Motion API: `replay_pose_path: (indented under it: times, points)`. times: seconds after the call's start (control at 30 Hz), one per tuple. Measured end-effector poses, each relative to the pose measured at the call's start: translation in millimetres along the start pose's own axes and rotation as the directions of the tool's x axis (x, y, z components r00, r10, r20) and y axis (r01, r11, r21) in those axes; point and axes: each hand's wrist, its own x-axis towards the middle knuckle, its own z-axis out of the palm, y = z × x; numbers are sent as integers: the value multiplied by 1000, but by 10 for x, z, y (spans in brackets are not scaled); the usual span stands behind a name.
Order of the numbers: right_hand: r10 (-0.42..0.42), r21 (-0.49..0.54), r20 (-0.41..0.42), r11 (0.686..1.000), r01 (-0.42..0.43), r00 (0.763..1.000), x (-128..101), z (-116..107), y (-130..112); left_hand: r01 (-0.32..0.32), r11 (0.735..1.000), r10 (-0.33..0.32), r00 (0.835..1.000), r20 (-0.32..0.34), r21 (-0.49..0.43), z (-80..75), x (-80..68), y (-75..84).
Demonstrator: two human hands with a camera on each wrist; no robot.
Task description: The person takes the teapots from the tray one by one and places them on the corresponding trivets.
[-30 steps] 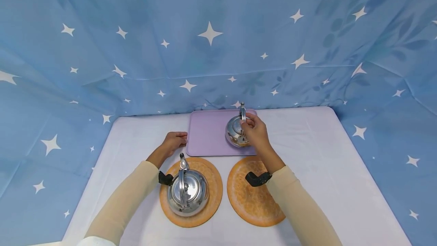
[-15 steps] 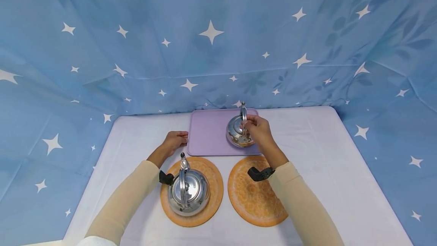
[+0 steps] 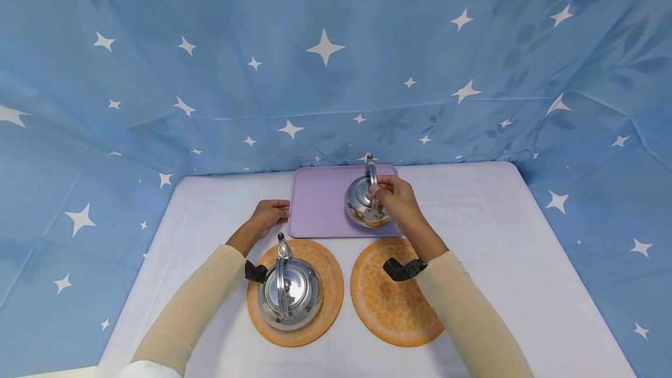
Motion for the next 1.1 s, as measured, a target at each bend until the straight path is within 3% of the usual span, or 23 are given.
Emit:
replay_pose_path:
  times: [0.3, 0.63, 1.1]
  points:
    - [-49, -93, 46, 994, 53, 998, -259, -85, -96, -5, 1000, 5, 1000, -3, -11, -4, 16, -12]
    - [-12, -157, 76, 987, 24, 997, -600, -189, -90, -15, 1000, 15, 1000, -5, 0, -6, 6, -5]
    - [-6, -161, 105, 987, 23, 994, -1114, -239, -46, -15, 1000, 15, 1000, -4, -2, -11, -6, -5]
